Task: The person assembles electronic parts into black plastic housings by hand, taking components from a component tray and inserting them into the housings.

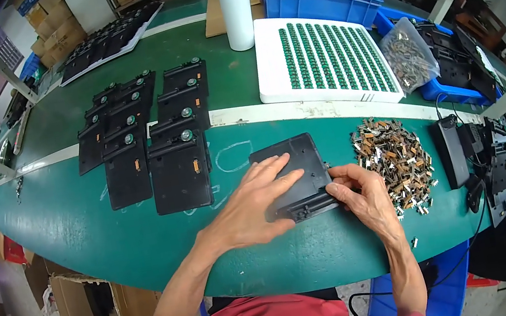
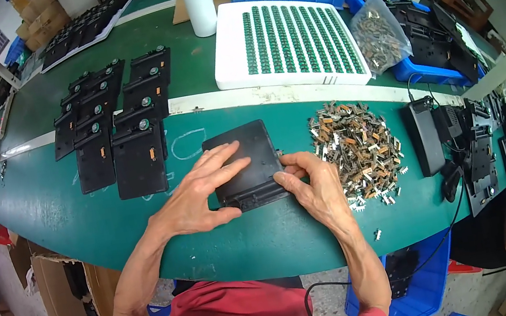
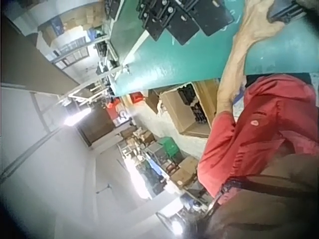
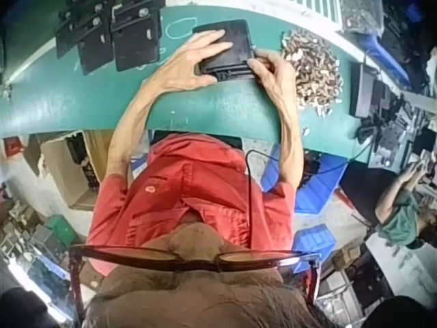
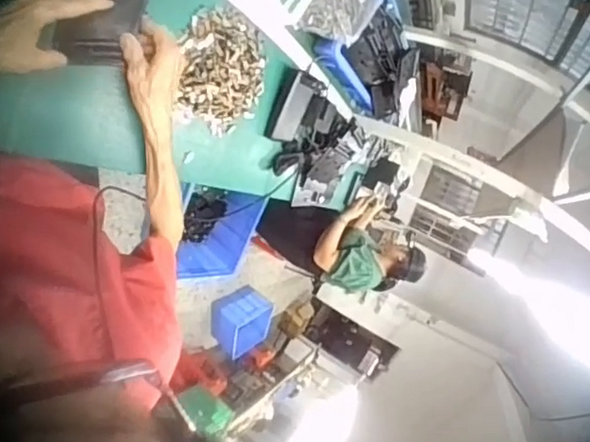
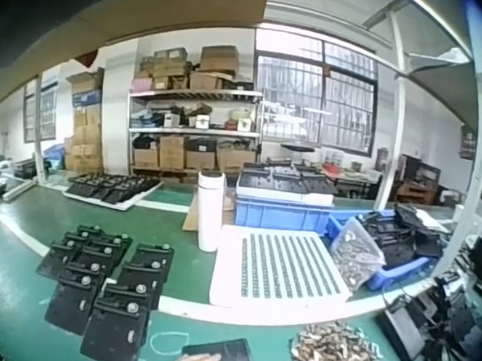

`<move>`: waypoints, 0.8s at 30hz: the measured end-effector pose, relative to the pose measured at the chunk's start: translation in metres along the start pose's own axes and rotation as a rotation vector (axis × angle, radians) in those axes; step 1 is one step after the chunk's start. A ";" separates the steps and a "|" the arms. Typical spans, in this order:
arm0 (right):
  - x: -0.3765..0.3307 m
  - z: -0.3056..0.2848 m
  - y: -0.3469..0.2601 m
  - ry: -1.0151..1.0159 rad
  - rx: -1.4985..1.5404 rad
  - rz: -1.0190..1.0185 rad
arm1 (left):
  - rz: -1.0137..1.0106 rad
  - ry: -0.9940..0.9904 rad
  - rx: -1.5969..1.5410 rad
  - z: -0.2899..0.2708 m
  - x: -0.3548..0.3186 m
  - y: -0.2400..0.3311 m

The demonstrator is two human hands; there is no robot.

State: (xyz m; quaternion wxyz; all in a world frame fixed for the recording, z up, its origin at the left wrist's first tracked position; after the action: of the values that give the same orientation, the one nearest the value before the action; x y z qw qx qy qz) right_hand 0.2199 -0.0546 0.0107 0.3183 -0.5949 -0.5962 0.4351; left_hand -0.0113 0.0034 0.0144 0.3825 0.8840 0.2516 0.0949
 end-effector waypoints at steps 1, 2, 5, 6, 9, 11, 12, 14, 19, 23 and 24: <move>-0.001 0.000 -0.001 0.002 -0.001 0.004 | -0.003 -0.013 0.030 0.000 0.000 -0.001; -0.002 0.000 -0.005 0.001 -0.030 0.007 | -0.005 -0.025 0.061 0.001 -0.001 -0.002; -0.002 0.000 -0.004 0.000 -0.071 -0.005 | -0.002 -0.048 0.068 0.001 -0.001 -0.003; -0.002 0.001 -0.004 0.003 -0.086 -0.024 | -0.002 -0.050 0.066 0.001 -0.002 -0.002; -0.002 0.001 -0.005 -0.005 -0.057 -0.003 | -0.018 -0.050 0.117 0.004 -0.004 -0.001; -0.002 0.001 -0.006 -0.010 -0.035 0.018 | -0.021 -0.033 0.123 0.005 -0.005 -0.002; -0.002 0.001 -0.007 -0.015 -0.012 0.037 | -0.020 -0.034 0.121 0.006 -0.005 -0.002; -0.002 0.001 -0.006 -0.016 0.010 0.047 | -0.012 -0.024 0.176 0.007 -0.006 0.000; 0.000 0.002 -0.002 -0.019 0.071 0.038 | 0.017 -0.039 0.158 0.002 -0.011 0.001; 0.001 0.003 0.000 0.012 0.061 0.000 | 0.033 -0.084 0.195 0.001 -0.013 -0.004; 0.001 0.002 -0.001 -0.005 0.022 -0.005 | 0.032 -0.084 0.194 0.002 -0.013 -0.005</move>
State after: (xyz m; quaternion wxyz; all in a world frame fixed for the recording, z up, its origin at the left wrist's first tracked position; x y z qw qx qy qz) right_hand 0.2176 -0.0535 0.0101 0.3241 -0.5889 -0.5937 0.4423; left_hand -0.0238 -0.0017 0.0097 0.3036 0.9240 0.2294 0.0388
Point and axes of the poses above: each hand's wrist, its own x-axis towards the middle knuckle, its own z-axis out of the palm, y = z × x, the point moved 1 cm from there along x, towards the middle knuckle, and after that the axes turned 13 degrees about -y, right-handed, at the moved point
